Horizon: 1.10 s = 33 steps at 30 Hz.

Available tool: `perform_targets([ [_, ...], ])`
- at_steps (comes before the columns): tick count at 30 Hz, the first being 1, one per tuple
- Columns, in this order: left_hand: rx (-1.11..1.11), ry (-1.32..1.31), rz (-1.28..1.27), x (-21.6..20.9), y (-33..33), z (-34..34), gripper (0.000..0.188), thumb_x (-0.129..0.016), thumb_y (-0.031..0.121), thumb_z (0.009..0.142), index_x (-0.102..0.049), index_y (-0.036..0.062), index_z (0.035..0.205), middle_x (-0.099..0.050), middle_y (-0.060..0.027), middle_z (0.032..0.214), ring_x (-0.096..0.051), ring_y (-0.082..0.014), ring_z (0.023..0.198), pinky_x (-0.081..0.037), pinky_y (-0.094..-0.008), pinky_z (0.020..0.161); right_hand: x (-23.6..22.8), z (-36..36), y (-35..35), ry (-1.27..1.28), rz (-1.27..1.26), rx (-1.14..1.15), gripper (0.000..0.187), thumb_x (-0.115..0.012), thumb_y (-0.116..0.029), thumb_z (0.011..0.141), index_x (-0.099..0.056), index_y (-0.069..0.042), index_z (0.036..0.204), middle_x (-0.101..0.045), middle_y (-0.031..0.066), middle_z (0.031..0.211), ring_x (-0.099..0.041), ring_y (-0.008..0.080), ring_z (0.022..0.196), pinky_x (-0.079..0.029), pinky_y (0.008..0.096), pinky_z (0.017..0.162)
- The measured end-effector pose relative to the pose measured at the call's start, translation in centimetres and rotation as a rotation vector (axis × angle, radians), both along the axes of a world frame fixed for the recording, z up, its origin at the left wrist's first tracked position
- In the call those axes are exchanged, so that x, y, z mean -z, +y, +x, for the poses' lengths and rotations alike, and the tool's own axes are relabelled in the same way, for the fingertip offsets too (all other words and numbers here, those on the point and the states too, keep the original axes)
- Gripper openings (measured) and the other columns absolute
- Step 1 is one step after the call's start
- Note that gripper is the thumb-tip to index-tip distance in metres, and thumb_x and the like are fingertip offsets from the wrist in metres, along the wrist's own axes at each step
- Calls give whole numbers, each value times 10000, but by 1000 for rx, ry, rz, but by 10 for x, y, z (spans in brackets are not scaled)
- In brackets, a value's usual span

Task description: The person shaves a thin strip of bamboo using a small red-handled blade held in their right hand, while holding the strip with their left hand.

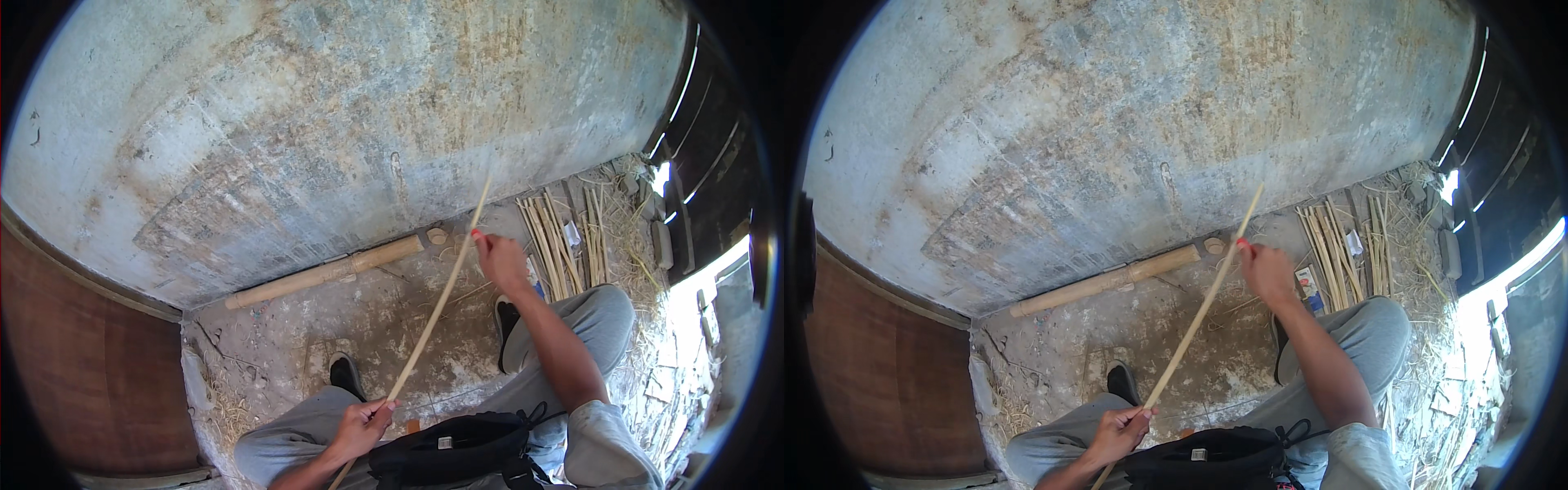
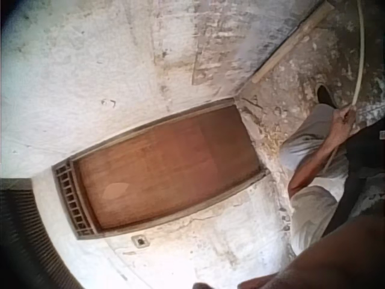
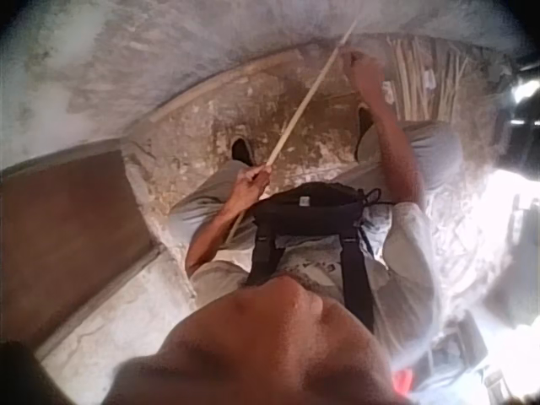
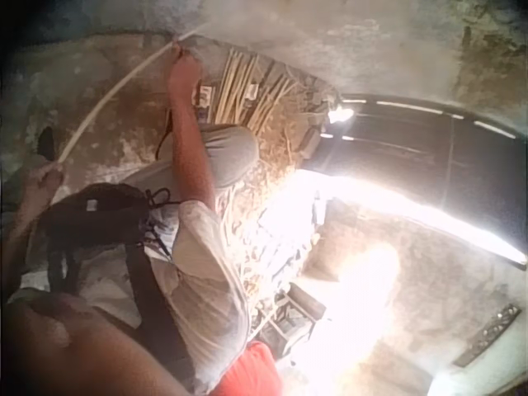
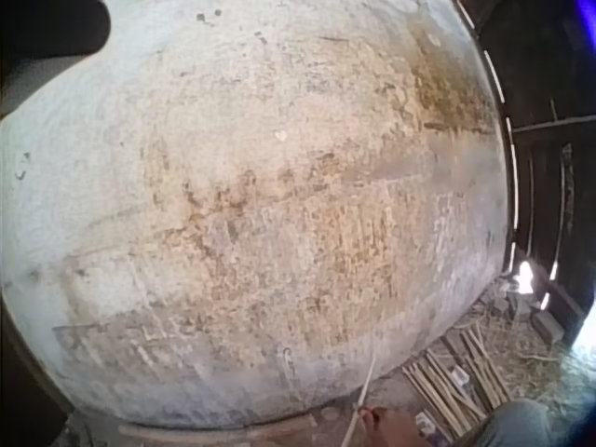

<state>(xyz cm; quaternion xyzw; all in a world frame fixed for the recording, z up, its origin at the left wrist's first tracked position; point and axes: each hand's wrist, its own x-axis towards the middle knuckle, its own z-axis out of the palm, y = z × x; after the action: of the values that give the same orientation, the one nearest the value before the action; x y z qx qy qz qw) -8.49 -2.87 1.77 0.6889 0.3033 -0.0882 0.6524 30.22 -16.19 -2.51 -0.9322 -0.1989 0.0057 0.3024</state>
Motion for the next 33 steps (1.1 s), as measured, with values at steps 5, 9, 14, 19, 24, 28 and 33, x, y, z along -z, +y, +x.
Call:
perform_targets([
  [5,33,13,-59,-11,1,11,331,-522,231,1081,-665,-48,1187,-443,51,615,-379,-27,497,-295,-221,445,-6,5,0,15,257,144,462,-558,-465,987,-751,-48,942,-686,236,756,-681,451,764,-537,516,696],
  [9,-100,93,-275,-23,8,20,365,-467,271,1099,-636,-42,1183,-449,22,639,-365,-42,469,-310,-229,413,-25,-36,12,131,317,-70,406,-582,-407,993,-750,-38,986,-651,225,695,-677,409,682,-512,464,624],
  [14,-158,39,-361,-22,16,23,340,-463,272,1101,-614,-17,1199,-491,6,710,-362,-43,460,-302,-225,403,-40,-84,17,185,315,-319,361,-611,-363,984,-744,-29,1008,-639,213,671,-682,384,655,-514,440,607],
  [19,-196,51,-345,-26,15,30,370,-442,284,1104,-612,-32,1196,-511,-14,703,-370,-55,461,-330,-230,413,-40,-119,11,249,241,-544,357,-612,-376,981,-750,-49,1014,-661,206,701,-682,390,656,-540,469,637],
  [24,-199,52,-353,-20,11,33,350,-430,272,1108,-600,-25,1183,-517,-17,708,-383,-59,478,-347,-240,432,-35,-148,4,256,202,-705,379,-593,-404,985,-736,-54,1007,-676,194,709,-680,399,654,-539,501,629],
  [28,-173,23,-280,-15,11,29,337,-437,275,1107,-597,-19,1147,-492,-8,680,-373,-57,479,-332,-237,425,-36,-154,1,210,134,-755,371,-588,-404,987,-715,-58,943,-690,174,714,-679,400,648,-535,510,613],
  [33,-190,44,-536,-22,17,33,340,-397,307,1111,-561,11,1074,-425,1,619,-381,-82,457,-320,-243,402,-31,-153,-1,137,168,-755,356,-604,-385,981,-705,-50,915,-691,172,719,-674,397,631,-529,507,594],
])
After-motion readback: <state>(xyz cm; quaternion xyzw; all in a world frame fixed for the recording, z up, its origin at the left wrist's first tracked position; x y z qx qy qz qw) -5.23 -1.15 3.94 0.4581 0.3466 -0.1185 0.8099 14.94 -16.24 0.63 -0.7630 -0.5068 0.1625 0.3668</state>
